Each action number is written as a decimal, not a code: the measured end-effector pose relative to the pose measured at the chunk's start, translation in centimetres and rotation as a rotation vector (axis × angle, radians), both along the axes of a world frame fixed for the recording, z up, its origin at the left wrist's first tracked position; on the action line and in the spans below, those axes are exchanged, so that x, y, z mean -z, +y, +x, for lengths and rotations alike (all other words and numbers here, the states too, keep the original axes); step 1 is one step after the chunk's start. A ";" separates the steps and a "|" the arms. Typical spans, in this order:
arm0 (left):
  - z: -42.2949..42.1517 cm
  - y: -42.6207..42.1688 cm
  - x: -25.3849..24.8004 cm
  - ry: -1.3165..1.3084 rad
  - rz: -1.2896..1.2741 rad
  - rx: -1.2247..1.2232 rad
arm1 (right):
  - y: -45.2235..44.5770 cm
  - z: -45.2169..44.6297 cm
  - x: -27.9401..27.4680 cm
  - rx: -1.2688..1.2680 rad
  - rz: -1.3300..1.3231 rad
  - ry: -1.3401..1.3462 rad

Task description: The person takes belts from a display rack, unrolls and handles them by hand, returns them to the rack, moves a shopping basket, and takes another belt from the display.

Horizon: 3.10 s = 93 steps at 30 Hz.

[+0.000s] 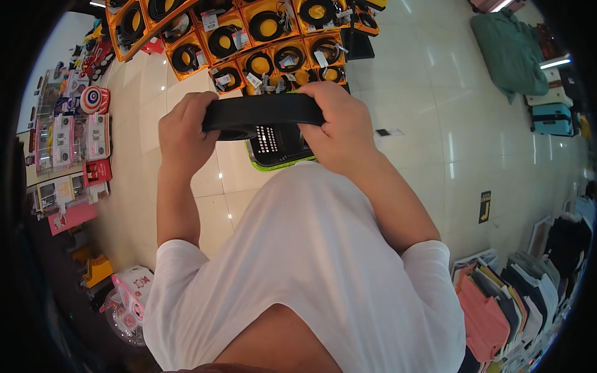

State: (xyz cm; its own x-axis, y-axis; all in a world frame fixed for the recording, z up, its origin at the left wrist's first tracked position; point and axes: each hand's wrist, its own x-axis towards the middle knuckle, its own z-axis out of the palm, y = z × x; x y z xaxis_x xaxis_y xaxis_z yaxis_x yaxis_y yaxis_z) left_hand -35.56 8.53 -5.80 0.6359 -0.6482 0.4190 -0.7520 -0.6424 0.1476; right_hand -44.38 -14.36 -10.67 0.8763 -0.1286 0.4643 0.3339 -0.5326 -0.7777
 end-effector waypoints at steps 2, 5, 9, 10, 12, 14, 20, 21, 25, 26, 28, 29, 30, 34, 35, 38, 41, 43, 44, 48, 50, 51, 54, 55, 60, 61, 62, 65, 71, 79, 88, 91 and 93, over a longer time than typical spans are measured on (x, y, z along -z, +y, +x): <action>0.3 1.7 -0.4 -0.020 0.023 -0.011 | 0.1 -0.3 -0.2 -0.006 -0.016 0.020; 1.0 3.7 -0.7 -0.051 0.028 -0.027 | 0.0 -0.7 0.1 -0.006 -0.035 0.062; 1.1 5.7 -0.4 -0.021 -0.003 -0.095 | 0.0 -1.2 -0.3 0.036 0.062 0.199; 1.0 6.0 -0.4 -0.007 -0.005 -0.092 | 0.1 -1.2 -0.3 0.035 0.055 0.196; 1.0 6.4 -0.4 0.011 -0.010 -0.104 | 0.4 -0.9 -0.4 0.019 0.044 0.198; 0.8 5.9 -0.4 0.014 -0.053 -0.099 | 0.7 -0.4 -0.8 0.055 0.009 0.188; 0.3 3.8 -0.4 0.094 -0.111 -0.032 | 4.7 1.6 -3.2 -0.066 -0.147 0.085; 0.3 3.7 -0.3 0.080 -0.097 -0.009 | 5.3 1.7 -3.8 -0.066 -0.151 0.086; 0.8 4.6 -0.8 0.094 -0.169 -0.023 | 6.2 2.2 -5.2 -0.059 -0.138 0.108; 0.8 5.2 -1.1 0.079 -0.150 -0.065 | 6.0 2.2 -5.4 -0.031 -0.156 0.086; 1.2 7.6 -1.4 0.122 -0.198 -0.150 | 4.9 1.8 -5.7 -0.009 -0.101 0.113; 1.2 8.5 -1.5 0.105 -0.168 -0.215 | 4.8 1.5 -5.7 0.003 -0.013 0.147; 1.4 9.5 -1.2 0.128 -0.189 -0.271 | 5.0 1.2 -5.8 0.001 0.054 0.164; 2.3 12.4 -0.7 0.186 -0.202 -0.412 | 5.3 0.9 -5.8 0.029 -0.010 0.164; 2.5 12.9 -0.5 0.187 -0.201 -0.411 | 5.0 0.8 -5.5 0.048 -0.010 0.164; 2.8 13.2 0.2 0.161 -0.200 -0.420 | 4.5 0.2 -6.3 0.066 -0.019 0.201; 2.4 11.9 0.3 0.185 -0.252 -0.415 | 3.3 -0.2 -6.3 0.036 0.011 0.191; 2.5 11.5 0.4 0.146 -0.258 -0.338 | 2.5 -0.1 -6.3 0.088 0.035 0.216; 2.6 11.3 0.3 0.150 -0.265 -0.307 | 2.1 0.0 -6.2 0.087 0.071 0.237; 2.4 10.0 0.2 0.172 -0.258 -0.321 | 1.1 0.8 -5.3 0.073 0.033 0.147; 2.0 8.8 0.2 0.141 -0.264 -0.321 | 1.2 1.2 -5.5 0.073 0.082 0.220; 1.8 8.0 0.1 0.138 -0.264 -0.323 | 1.7 1.4 -5.9 0.070 0.082 0.218; 1.1 5.8 0.0 0.089 -0.233 -0.206 | 3.3 2.6 -6.7 -0.071 -0.001 0.106; 0.8 5.2 -0.1 0.081 -0.238 -0.211 | 3.6 2.9 -6.6 -0.077 -0.006 0.098; 0.2 3.8 -0.8 0.029 -0.222 -0.160 | 3.4 3.4 -7.0 -0.144 -0.179 0.059; 0.3 3.9 -1.1 0.056 -0.239 -0.170 | 3.0 3.4 -7.1 -0.127 -0.174 0.076; 0.4 4.1 -1.1 0.048 -0.237 -0.173 | 2.6 3.3 -7.1 -0.106 -0.127 0.113; 0.9 5.2 -0.9 0.033 -0.233 -0.228 | 1.2 2.8 -7.7 -0.107 -0.082 0.184; 1.4 7.8 -0.5 0.023 -0.244 -0.415 | -1.4 2.8 -6.8 -0.137 -0.089 0.181; 1.4 7.4 -0.7 0.000 -0.271 -0.483 | -3.7 3.2 -6.9 -0.162 0.004 0.162; 0.6 -1.6 -2.2 -0.081 -0.271 -0.046 | -3.1 3.3 -8.7 -0.295 -0.190 -0.093; 0.9 -2.2 -2.5 -0.094 -0.279 -0.027 | -3.0 3.4 -8.9 -0.285 -0.222 -0.136; 1.3 -2.1 -2.6 -0.130 -0.266 -0.019 | -3.3 3.3 -8.9 -0.273 -0.233 -0.154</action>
State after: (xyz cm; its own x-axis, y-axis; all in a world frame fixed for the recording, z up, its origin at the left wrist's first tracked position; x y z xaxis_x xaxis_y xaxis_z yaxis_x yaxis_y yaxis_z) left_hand -34.30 6.39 -3.19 0.5767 -0.4933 0.6512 -0.7641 -0.6078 0.2162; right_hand -41.04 -17.68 -1.79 0.7815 0.2240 0.5823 0.5911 -0.5647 -0.5760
